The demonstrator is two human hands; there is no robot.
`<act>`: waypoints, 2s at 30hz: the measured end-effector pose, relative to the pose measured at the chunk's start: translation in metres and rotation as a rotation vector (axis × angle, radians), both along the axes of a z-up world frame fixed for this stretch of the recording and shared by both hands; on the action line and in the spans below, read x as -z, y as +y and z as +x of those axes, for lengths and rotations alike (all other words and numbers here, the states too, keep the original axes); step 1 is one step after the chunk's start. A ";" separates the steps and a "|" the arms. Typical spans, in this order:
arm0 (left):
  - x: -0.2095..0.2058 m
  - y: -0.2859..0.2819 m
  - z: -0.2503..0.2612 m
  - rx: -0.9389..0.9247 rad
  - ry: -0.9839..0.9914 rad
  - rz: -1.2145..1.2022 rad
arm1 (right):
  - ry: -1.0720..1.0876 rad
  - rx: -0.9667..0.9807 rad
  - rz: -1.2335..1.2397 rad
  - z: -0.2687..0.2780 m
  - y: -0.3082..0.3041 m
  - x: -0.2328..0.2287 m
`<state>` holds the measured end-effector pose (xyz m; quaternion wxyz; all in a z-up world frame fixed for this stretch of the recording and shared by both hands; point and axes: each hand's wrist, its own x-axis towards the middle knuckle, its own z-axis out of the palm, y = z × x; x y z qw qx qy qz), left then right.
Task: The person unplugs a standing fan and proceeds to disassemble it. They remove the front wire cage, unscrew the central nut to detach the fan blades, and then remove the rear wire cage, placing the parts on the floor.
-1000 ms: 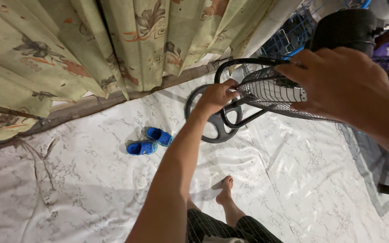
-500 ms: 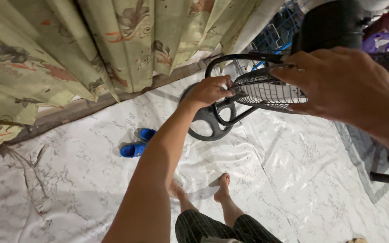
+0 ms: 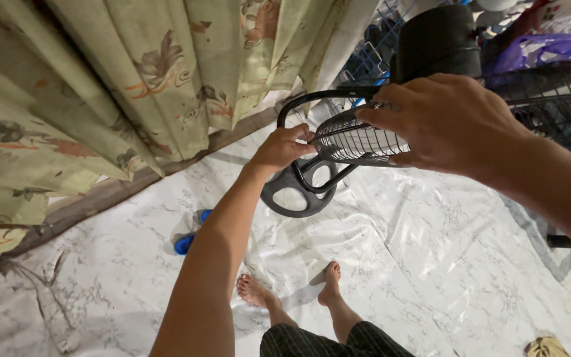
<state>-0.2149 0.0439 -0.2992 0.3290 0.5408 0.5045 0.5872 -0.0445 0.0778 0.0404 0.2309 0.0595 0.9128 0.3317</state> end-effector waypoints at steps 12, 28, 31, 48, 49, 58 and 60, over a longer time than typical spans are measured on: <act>-0.045 -0.040 0.010 -0.376 -0.039 -0.083 | 0.092 -0.021 -0.022 0.008 0.013 -0.002; -0.233 -0.046 0.032 0.011 0.287 0.110 | 0.306 0.025 -0.131 0.031 -0.002 -0.034; -0.229 -0.038 0.028 -0.001 0.390 0.174 | 0.294 0.048 -0.152 0.028 -0.004 -0.033; -0.215 -0.025 0.018 0.179 0.142 0.066 | 0.273 0.028 -0.187 0.026 -0.003 -0.033; -0.216 -0.025 0.018 0.184 0.135 0.070 | 0.262 0.035 -0.185 0.026 -0.003 -0.033; -0.257 -0.057 0.032 -0.099 0.423 0.096 | 0.377 -0.045 -0.229 0.033 0.007 -0.026; -0.258 -0.063 0.037 -0.167 0.427 0.117 | 0.346 0.014 -0.234 0.033 0.008 -0.024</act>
